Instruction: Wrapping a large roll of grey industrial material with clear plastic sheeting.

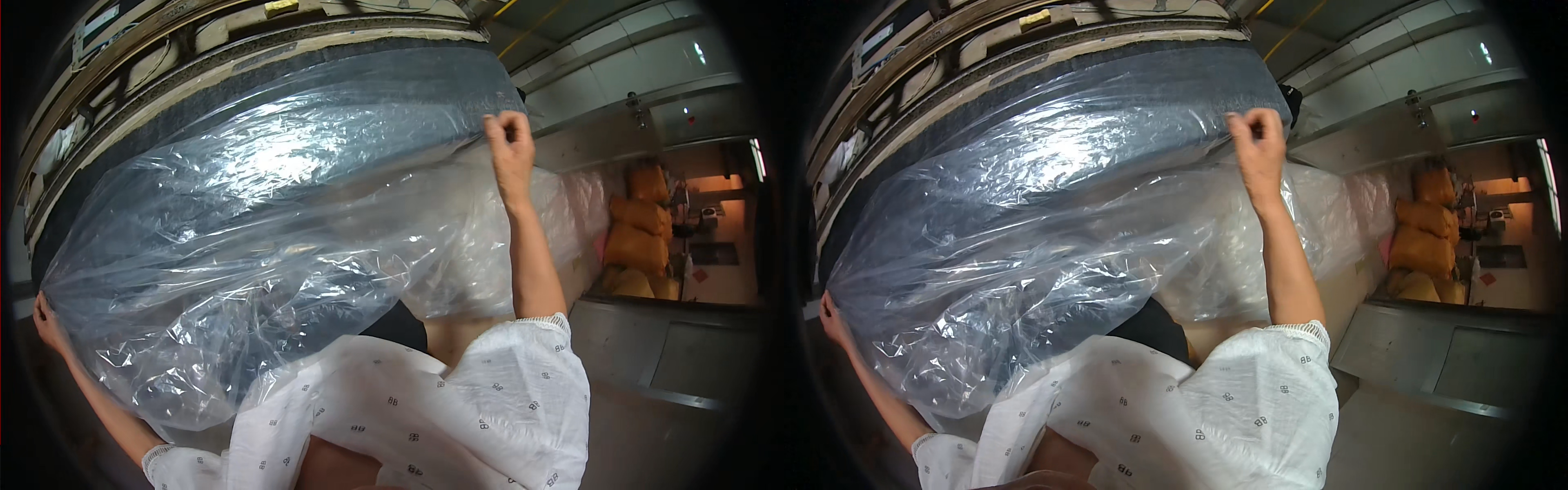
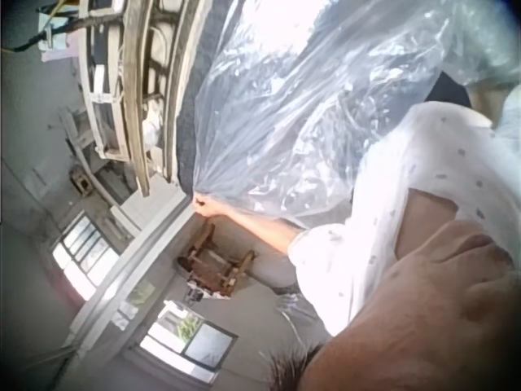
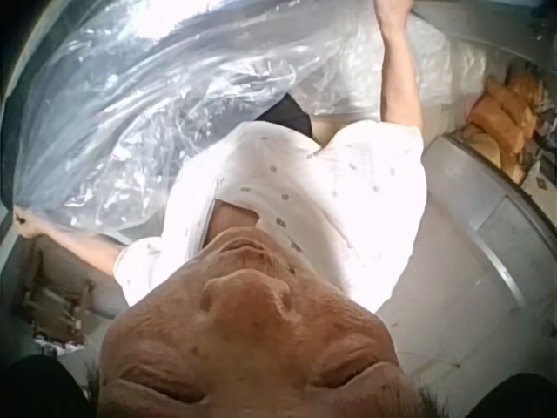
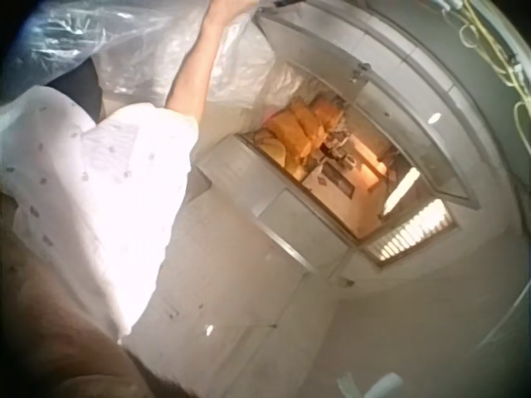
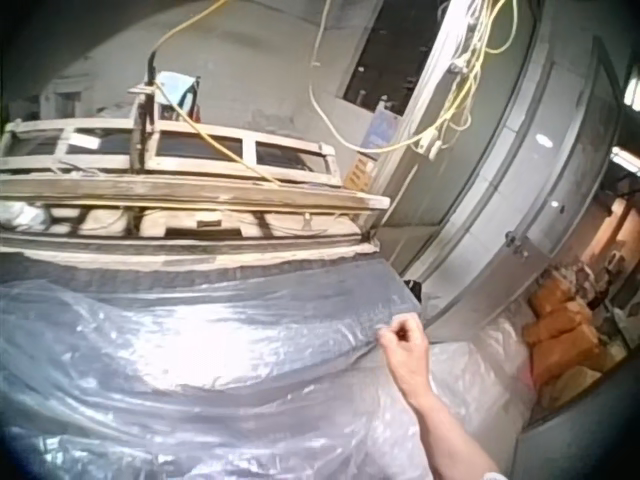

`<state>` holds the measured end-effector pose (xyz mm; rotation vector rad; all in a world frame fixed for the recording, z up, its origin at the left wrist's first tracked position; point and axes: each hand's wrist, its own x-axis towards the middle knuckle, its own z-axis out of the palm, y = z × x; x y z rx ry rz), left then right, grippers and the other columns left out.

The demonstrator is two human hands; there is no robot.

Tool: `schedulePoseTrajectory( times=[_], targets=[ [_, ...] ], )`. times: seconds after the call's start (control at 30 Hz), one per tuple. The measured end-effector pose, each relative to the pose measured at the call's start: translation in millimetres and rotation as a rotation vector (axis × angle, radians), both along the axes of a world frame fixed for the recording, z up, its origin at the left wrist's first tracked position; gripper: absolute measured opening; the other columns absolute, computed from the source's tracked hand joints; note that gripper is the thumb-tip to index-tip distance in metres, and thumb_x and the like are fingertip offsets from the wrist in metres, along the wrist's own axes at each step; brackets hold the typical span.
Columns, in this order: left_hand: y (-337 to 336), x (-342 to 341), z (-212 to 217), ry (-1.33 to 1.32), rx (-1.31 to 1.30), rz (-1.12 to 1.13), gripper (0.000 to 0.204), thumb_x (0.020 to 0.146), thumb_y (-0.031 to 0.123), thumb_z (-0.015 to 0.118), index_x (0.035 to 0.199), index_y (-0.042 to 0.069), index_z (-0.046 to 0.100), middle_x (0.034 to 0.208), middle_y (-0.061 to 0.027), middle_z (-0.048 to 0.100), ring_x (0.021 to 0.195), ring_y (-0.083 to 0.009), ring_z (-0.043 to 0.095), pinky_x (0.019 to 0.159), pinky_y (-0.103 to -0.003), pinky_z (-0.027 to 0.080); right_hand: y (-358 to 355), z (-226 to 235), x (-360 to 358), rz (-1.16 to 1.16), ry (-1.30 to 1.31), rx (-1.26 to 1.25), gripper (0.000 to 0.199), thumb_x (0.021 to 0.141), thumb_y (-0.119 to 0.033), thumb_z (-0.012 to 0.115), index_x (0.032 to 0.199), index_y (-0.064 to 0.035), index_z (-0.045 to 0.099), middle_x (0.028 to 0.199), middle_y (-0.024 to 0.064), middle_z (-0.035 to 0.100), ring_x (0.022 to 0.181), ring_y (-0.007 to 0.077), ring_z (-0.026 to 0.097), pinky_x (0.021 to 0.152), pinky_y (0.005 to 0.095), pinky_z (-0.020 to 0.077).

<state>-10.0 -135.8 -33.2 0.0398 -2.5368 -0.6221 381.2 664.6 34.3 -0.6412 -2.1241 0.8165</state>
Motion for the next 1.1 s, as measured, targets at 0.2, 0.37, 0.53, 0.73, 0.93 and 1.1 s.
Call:
schedulePoseTrajectory(
  times=[0.2,0.37,0.53,0.73,0.93,1.1],
  targets=[
    [4,-3,1,0.06,-0.008,-0.015,0.037,0.088,0.037,0.052,0.106,0.008,0.063,0.104,-0.0061,0.062,0.094,-0.0178,0.057,0.082,-0.027,0.041,-40,-63,23,-0.14,0.118,-0.801,0.031,0.083,-0.038,0.062,0.088,-0.0083,0.052,0.078,-0.0006,0.048,0.073,0.0091,0.045,0.066,0.0231,0.0381],
    [9,-5,0,0.055,-0.036,-0.016,0.038,0.087,0.04,0.052,0.103,0.007,0.063,0.101,-0.0072,0.062,0.093,-0.0194,0.057,0.082,-0.028,0.041,-61,-49,32,0.55,-0.58,-1.383,0.027,0.085,-0.034,0.06,0.097,-0.0096,0.055,0.084,0.0001,0.053,0.069,0.0092,0.051,0.056,0.0227,0.0404],
    [12,0,0,0.088,0.02,0.021,0.039,0.087,0.041,0.052,0.102,0.007,0.063,0.101,-0.008,0.061,0.092,-0.0202,0.057,0.082,-0.029,0.041,-50,74,25,0.272,0.057,-1.073,0.024,0.087,-0.03,0.057,0.099,-0.0097,0.058,0.053,-0.0097,0.038,0.043,0.0006,0.029,0.04,0.0175,0.0192],
    [10,0,0,0.095,-0.06,-0.022,0.037,0.088,0.039,0.051,0.104,0.008,0.062,0.101,-0.0082,0.06,0.094,-0.021,0.057,0.082,-0.029,0.041,-17,62,31,0.176,-0.007,-0.225,0.021,0.086,-0.025,0.058,0.092,-0.0066,0.064,0.071,0.0007,0.06,0.058,0.0088,0.05,0.055,0.0219,0.0395],
    [19,4,1,0.138,-0.032,-0.179,0.031,0.09,0.03,0.05,0.105,0.005,0.061,0.102,-0.0074,0.06,0.094,-0.0206,0.057,0.083,-0.028,0.041,-46,-25,71,0.119,-0.748,-0.181,0.017,0.08,-0.02,0.061,0.087,-0.0041,0.065,0.081,0.0128,0.064,0.075,0.0224,0.062,0.067,0.0307,0.0458],
    [-4,0,-5,0.124,-0.073,-0.098,0.032,0.09,0.031,0.05,0.104,0.005,0.062,0.099,-0.0077,0.061,0.093,-0.0201,0.057,0.082,-0.028,0.041,-54,6,40,0.11,-0.686,0.449,0.02,0.081,-0.021,0.058,0.091,-0.0052,0.064,0.078,0.0117,0.057,0.071,0.0296,0.055,0.063,0.0369,0.0432]
  ],
)
